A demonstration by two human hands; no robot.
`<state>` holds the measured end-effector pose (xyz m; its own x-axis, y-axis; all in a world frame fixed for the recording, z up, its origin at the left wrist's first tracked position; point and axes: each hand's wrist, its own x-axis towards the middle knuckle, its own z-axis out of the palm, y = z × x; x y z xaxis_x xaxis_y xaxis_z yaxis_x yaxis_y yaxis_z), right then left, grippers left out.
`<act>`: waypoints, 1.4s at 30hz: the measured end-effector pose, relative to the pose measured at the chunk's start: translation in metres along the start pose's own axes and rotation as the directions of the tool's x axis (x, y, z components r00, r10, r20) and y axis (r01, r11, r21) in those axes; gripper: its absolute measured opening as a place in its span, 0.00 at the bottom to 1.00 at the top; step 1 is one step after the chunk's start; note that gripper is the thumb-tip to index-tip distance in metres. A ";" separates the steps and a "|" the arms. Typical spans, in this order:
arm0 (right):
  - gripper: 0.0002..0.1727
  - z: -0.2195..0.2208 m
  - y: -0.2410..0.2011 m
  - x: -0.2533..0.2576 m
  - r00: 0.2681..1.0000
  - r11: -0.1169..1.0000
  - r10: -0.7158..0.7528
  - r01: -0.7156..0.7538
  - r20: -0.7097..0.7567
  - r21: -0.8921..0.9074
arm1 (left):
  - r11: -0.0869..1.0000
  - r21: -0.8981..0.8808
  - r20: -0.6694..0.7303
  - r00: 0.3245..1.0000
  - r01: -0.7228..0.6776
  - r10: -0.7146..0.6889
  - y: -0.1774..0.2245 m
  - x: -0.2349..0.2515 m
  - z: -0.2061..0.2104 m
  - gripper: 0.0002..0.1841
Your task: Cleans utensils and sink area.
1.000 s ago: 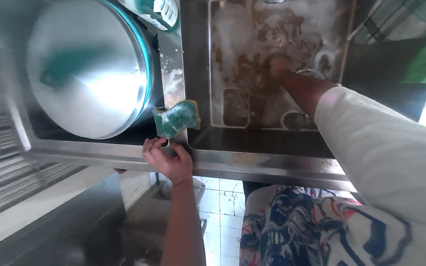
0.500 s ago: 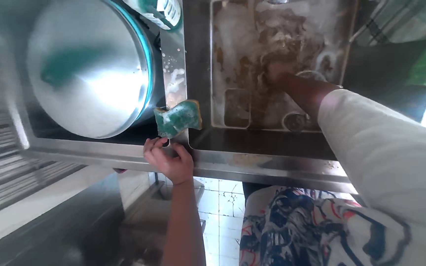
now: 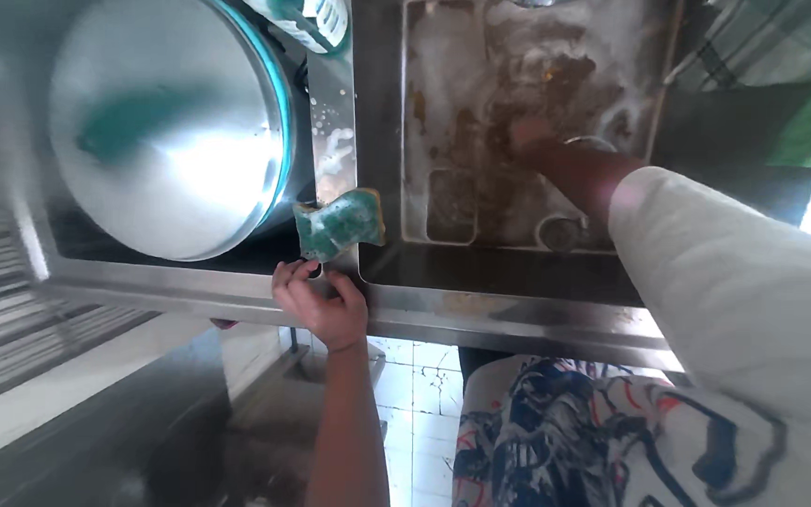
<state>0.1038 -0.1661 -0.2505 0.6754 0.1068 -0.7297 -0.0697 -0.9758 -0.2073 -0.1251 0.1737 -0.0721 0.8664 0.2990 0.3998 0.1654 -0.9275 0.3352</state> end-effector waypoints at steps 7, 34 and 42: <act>0.20 -0.006 0.001 0.002 0.999 0.999 -0.031 0.031 0.018 -0.018 | 1.000 0.008 0.010 1.000 0.004 -0.004 0.001 0.001 0.000 0.16; 0.29 -0.003 0.006 0.012 0.995 0.995 -0.096 0.096 -0.034 0.001 | 1.000 0.011 0.000 1.000 0.009 -0.009 -0.003 -0.001 0.001 0.15; 0.28 0.000 0.011 0.020 0.996 0.996 -0.081 0.083 -0.046 0.043 | 1.000 -0.002 -0.004 1.000 0.008 -0.008 -0.002 0.001 0.001 0.14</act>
<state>0.1167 -0.1752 -0.2672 0.7122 0.1763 -0.6795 -0.0448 -0.9545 -0.2947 -0.1242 0.1753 -0.0734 0.8631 0.3075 0.4005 0.1714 -0.9245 0.3405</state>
